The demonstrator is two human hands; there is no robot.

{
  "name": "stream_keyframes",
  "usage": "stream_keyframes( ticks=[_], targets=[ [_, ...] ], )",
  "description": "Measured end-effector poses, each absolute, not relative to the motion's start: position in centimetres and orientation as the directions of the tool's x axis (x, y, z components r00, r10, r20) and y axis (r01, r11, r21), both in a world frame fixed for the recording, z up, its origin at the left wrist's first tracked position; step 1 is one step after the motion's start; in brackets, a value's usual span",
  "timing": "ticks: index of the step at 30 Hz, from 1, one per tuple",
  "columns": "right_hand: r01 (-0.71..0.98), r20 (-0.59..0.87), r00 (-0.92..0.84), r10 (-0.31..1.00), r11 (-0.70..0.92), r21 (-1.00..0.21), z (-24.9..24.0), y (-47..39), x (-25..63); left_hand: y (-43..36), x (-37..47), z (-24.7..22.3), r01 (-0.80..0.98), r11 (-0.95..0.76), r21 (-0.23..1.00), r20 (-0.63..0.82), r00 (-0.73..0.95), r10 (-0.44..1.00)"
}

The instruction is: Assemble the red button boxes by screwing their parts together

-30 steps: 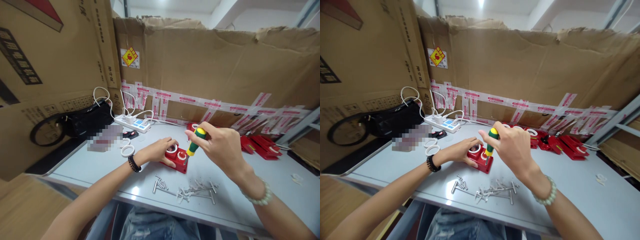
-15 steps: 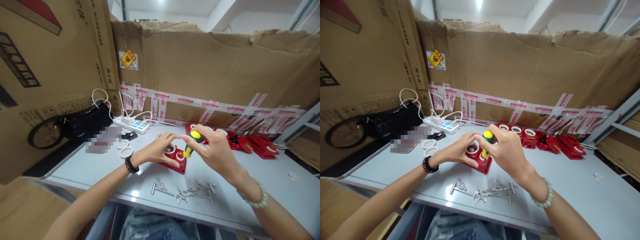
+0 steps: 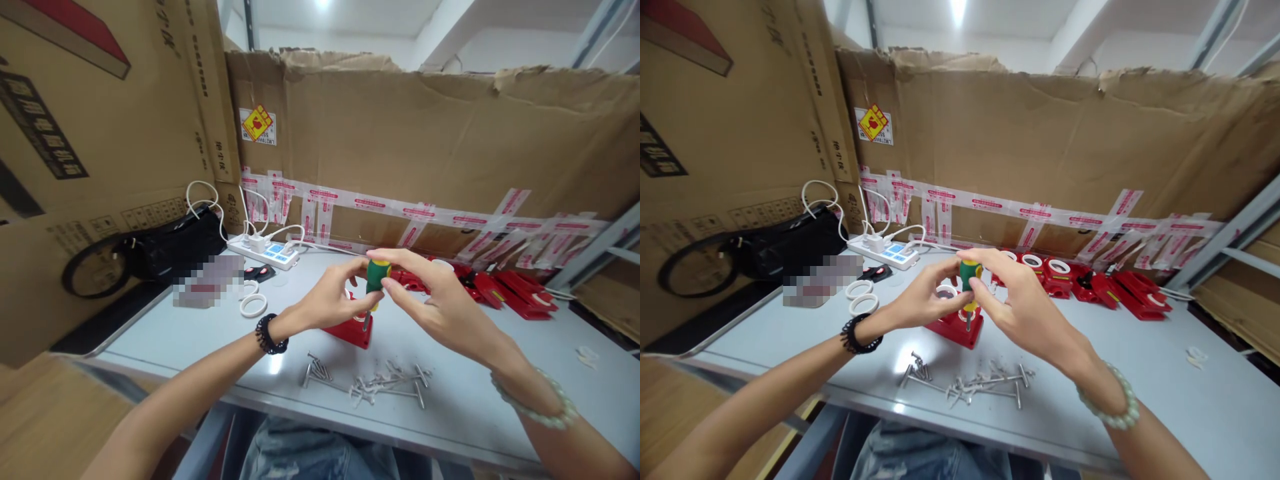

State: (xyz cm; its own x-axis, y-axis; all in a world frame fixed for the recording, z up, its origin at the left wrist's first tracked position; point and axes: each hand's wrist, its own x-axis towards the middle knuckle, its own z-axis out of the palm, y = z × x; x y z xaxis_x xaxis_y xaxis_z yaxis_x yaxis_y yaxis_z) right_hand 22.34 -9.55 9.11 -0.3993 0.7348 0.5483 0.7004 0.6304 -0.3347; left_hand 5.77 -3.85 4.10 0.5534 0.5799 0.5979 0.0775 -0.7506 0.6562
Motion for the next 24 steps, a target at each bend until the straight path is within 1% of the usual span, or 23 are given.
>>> stream_keyframes(
  ticks=[2, 4, 7, 10, 11, 13, 15, 16, 19, 22, 24],
  targets=[
    [0.703, 0.586, -0.381, 0.715, 0.636, -0.319, 9.2, -9.6, 22.6, -4.1, 5.8, 4.4, 0.087, -0.724, 0.684, 0.555, 0.581, 0.595],
    [0.745, 0.645, -0.309, 0.699, 0.599, -0.292, 9.1, -9.4, 22.4, -4.5, 6.0, 4.4, 0.110, -0.705, 0.700, 0.558, 0.532, 0.637],
    [0.813, 0.678, -0.218, 0.702, 0.515, -0.271, 8.8, -9.1, 21.8, -5.0, 6.6, 4.2, 0.136, -0.688, 0.713, 0.586, 0.423, 0.691],
    [0.846, 0.685, -0.210, 0.697, 0.481, -0.230, 8.8, -8.9, 21.5, -5.0, 6.9, 4.2, 0.145, -0.663, 0.734, 0.567, 0.407, 0.716],
    [0.837, 0.667, -0.232, 0.708, 0.494, -0.234, 8.9, -9.0, 21.6, -4.9, 6.9, 4.3, 0.150, -0.663, 0.733, 0.561, 0.417, 0.715],
    [0.787, 0.588, -0.310, 0.747, 0.549, -0.283, 9.2, -9.2, 22.1, -4.7, 6.8, 4.5, 0.155, -0.676, 0.720, 0.559, 0.447, 0.698],
    [0.737, 0.508, -0.388, 0.769, 0.590, -0.331, 9.4, -9.4, 22.6, -4.6, 6.6, 4.7, 0.135, -0.681, 0.719, 0.553, 0.483, 0.679],
    [0.726, 0.493, -0.405, 0.770, 0.599, -0.338, 9.4, -9.5, 22.8, -4.6, 6.6, 4.7, 0.119, -0.674, 0.729, 0.543, 0.500, 0.675],
    [0.743, 0.550, -0.349, 0.759, 0.582, -0.330, 9.3, -9.5, 22.9, -4.8, 6.6, 4.4, 0.095, -0.639, 0.764, 0.512, 0.513, 0.689],
    [0.778, 0.619, -0.248, 0.745, 0.534, -0.332, 8.9, -9.1, 22.3, -5.0, 6.8, 3.9, 0.140, -0.616, 0.775, 0.515, 0.424, 0.745],
    [0.799, 0.636, -0.211, 0.742, 0.506, -0.325, 8.8, -9.0, 22.0, -4.9, 6.9, 3.8, 0.149, -0.609, 0.779, 0.521, 0.385, 0.762]
  ],
)
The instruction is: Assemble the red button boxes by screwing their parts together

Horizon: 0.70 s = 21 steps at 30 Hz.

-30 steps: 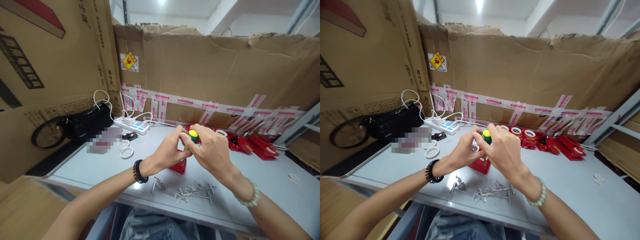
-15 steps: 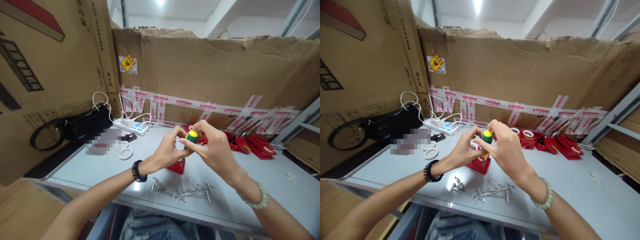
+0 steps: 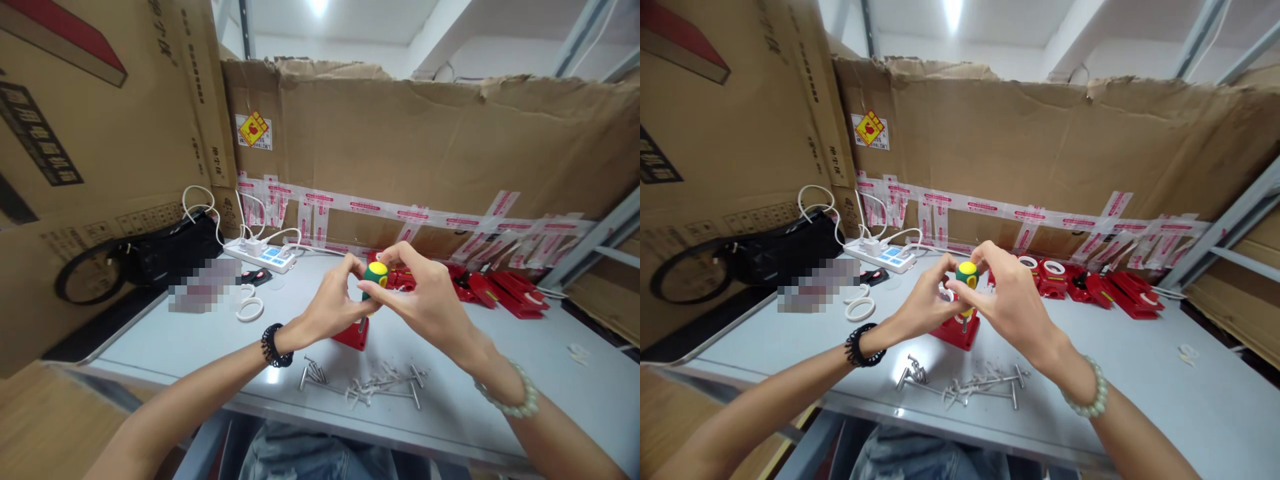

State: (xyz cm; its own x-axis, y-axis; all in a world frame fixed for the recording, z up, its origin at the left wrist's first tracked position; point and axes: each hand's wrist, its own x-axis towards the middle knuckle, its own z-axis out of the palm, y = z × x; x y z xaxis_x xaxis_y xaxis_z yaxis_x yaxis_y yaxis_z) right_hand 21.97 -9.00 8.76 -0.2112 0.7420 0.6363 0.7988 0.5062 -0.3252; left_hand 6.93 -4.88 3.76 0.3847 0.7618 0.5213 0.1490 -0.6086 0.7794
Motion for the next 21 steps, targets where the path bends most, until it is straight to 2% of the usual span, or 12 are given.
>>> stream_keyframes(
  ticks=[3, 6, 8, 12, 15, 18, 21],
  targets=[
    [0.774, 0.604, -0.242, 0.760, 0.526, -0.352, 8.8, -9.1, 22.1, -4.6, 6.8, 3.9, 0.129, -0.628, 0.768, 0.526, 0.432, 0.732],
    [0.701, 0.518, -0.363, 0.775, 0.593, -0.396, 9.1, -9.4, 22.5, -4.5, 6.4, 4.3, 0.098, -0.666, 0.740, 0.523, 0.539, 0.660],
    [0.708, 0.513, -0.384, 0.767, 0.602, -0.369, 9.1, -9.4, 22.7, -4.7, 6.2, 4.5, 0.085, -0.677, 0.731, 0.514, 0.584, 0.628],
    [0.838, 0.663, -0.237, 0.710, 0.495, -0.230, 8.6, -8.9, 22.3, -5.1, 6.5, 4.2, 0.136, -0.680, 0.720, 0.547, 0.493, 0.677],
    [0.886, 0.719, -0.180, 0.671, 0.429, -0.177, 8.1, -8.3, 22.0, -5.0, 6.9, 3.8, 0.139, -0.698, 0.702, 0.598, 0.417, 0.685],
    [0.870, 0.687, -0.222, 0.692, 0.459, -0.182, 8.1, -8.3, 22.1, -4.7, 6.9, 3.6, 0.147, -0.711, 0.688, 0.612, 0.410, 0.677],
    [0.794, 0.601, -0.323, 0.731, 0.555, -0.247, 8.6, -8.8, 22.5, -4.6, 6.6, 3.8, 0.115, -0.685, 0.719, 0.583, 0.435, 0.686]
  ],
)
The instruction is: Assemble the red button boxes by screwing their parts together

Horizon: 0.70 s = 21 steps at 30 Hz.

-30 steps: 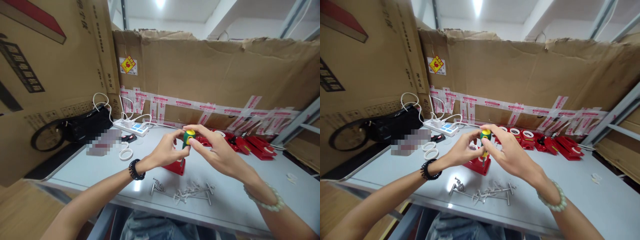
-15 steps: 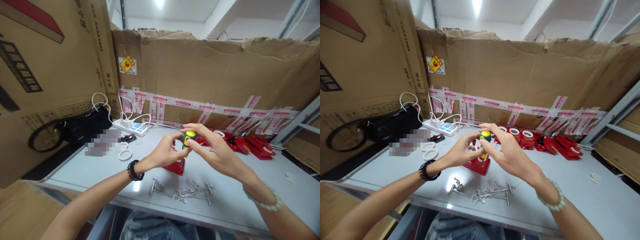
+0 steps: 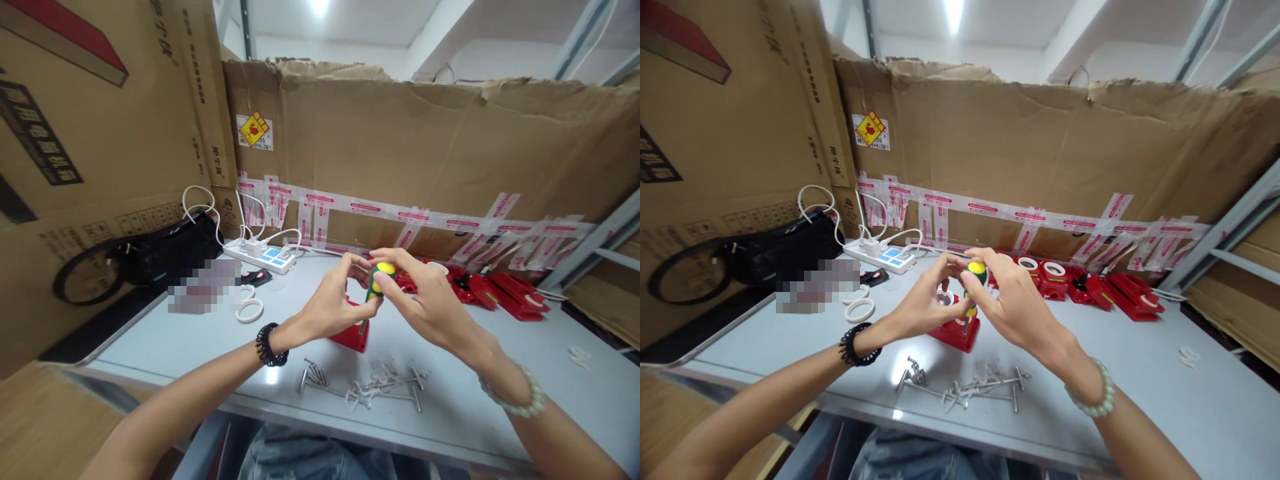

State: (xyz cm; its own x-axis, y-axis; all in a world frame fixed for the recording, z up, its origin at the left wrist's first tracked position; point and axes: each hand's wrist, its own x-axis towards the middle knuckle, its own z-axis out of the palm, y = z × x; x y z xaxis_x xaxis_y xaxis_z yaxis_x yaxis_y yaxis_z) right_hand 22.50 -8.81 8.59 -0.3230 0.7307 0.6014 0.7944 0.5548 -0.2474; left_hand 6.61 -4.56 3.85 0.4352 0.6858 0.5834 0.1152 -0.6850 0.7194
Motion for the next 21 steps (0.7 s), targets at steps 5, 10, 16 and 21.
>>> stream_keyframes(
  ticks=[5, 10, 16, 21],
  targets=[
    [0.777, 0.606, -0.358, 0.710, 0.587, -0.229, 8.8, -9.0, 22.7, -4.8, 6.5, 4.0, 0.113, -0.630, 0.768, 0.519, 0.466, 0.716],
    [0.908, 0.712, -0.236, 0.662, 0.411, -0.081, 8.0, -8.4, 21.9, -4.7, 7.0, 3.5, 0.155, -0.704, 0.693, 0.613, 0.388, 0.689],
    [0.825, 0.596, -0.339, 0.728, 0.534, -0.183, 8.3, -8.9, 22.2, -4.5, 6.6, 3.7, 0.135, -0.693, 0.708, 0.592, 0.423, 0.686],
    [0.707, 0.471, -0.441, 0.764, 0.619, -0.341, 9.3, -9.4, 23.3, -3.8, 5.3, 3.9, 0.072, -0.687, 0.723, 0.522, 0.594, 0.612]
  ],
)
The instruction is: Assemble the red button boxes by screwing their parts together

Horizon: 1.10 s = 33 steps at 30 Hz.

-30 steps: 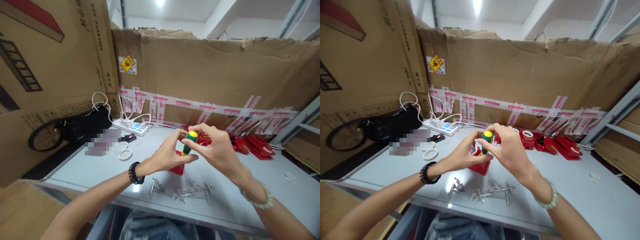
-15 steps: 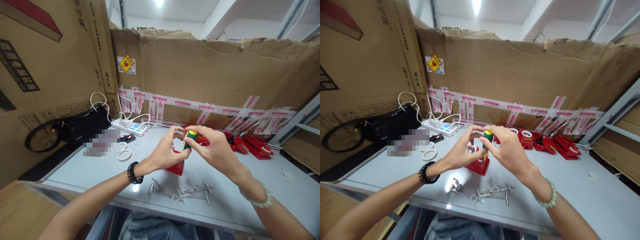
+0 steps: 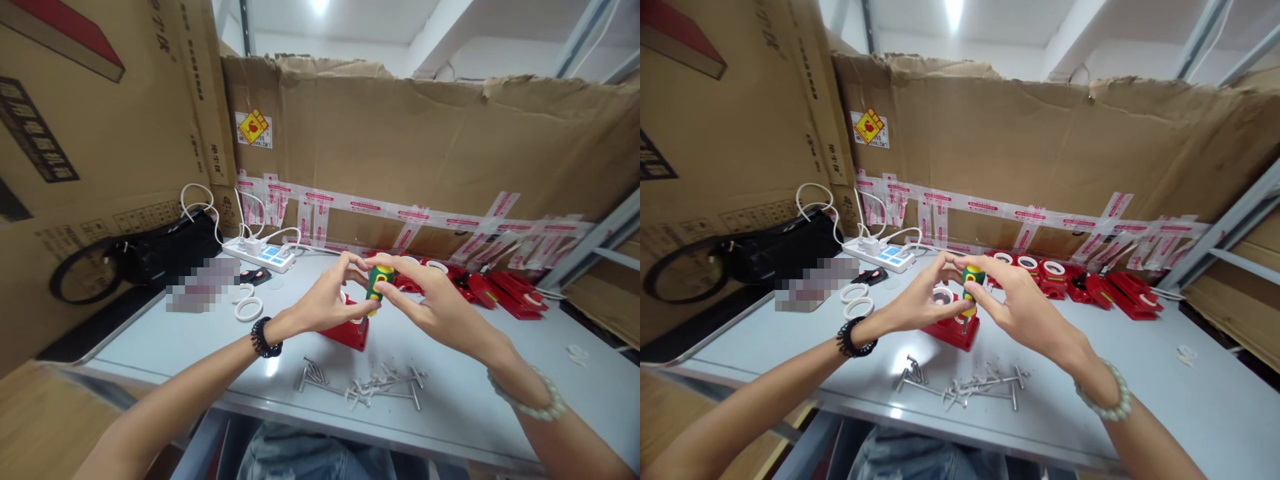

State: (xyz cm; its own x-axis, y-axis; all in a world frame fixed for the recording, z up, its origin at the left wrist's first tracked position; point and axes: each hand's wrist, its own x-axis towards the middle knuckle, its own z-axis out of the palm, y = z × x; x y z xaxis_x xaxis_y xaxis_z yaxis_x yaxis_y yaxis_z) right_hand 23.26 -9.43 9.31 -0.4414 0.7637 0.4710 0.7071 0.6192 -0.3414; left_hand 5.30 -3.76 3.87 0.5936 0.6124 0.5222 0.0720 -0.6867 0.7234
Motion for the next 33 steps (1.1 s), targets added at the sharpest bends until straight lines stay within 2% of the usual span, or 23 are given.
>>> stream_keyframes(
  ticks=[4, 6, 8, 10, 14, 18, 20, 22, 25, 28, 30, 33],
  targets=[
    [0.724, 0.484, -0.409, 0.773, 0.598, -0.343, 9.6, -9.1, 23.7, -1.4, 3.5, 1.8, 0.255, -0.781, 0.571, 0.357, 0.779, 0.515],
    [0.734, 0.498, -0.403, 0.768, 0.596, -0.325, 9.6, -8.8, 23.7, -0.1, 2.8, 0.5, 0.323, -0.807, 0.495, 0.287, 0.816, 0.502],
    [0.764, 0.523, -0.391, 0.757, 0.584, -0.275, 9.6, -8.5, 23.4, 0.6, 2.5, -0.3, 0.339, -0.814, 0.471, 0.260, 0.829, 0.496],
    [0.819, 0.568, -0.358, 0.741, 0.541, -0.190, 9.5, -8.1, 22.8, 0.4, 2.6, -0.3, 0.325, -0.823, 0.466, 0.282, 0.827, 0.487],
    [0.922, 0.675, -0.284, 0.681, 0.386, -0.001, 8.8, -7.5, 21.4, -1.5, 3.8, 1.5, 0.265, -0.830, 0.491, 0.431, 0.755, 0.495],
    [0.946, 0.722, -0.278, 0.634, 0.309, 0.094, 8.3, -7.5, 20.5, -3.1, 5.6, 2.8, 0.227, -0.782, 0.581, 0.537, 0.614, 0.578],
    [0.947, 0.711, -0.263, 0.653, 0.316, 0.060, 8.4, -7.7, 20.6, -3.4, 6.1, 2.8, 0.216, -0.759, 0.614, 0.544, 0.580, 0.606],
    [0.917, 0.644, -0.276, 0.713, 0.395, -0.044, 8.8, -8.2, 21.2, -3.4, 6.4, 2.7, 0.209, -0.743, 0.635, 0.542, 0.565, 0.622],
    [0.798, 0.483, -0.420, 0.768, 0.566, -0.207, 9.6, -8.8, 22.5, -3.2, 6.1, 2.8, 0.188, -0.738, 0.648, 0.525, 0.593, 0.611],
    [0.720, 0.408, -0.522, 0.749, 0.644, -0.260, 10.4, -9.1, 23.7, -2.4, 5.2, 2.6, 0.205, -0.807, 0.553, 0.492, 0.701, 0.516],
    [0.698, 0.392, -0.544, 0.742, 0.659, -0.279, 10.8, -9.1, 24.1, -1.3, 4.4, 1.9, 0.226, -0.846, 0.484, 0.414, 0.792, 0.449],
    [0.671, 0.371, -0.561, 0.740, 0.669, -0.321, 11.1, -8.9, 24.2, 0.6, 3.4, 0.4, 0.234, -0.829, 0.508, 0.290, 0.860, 0.420]
  ],
)
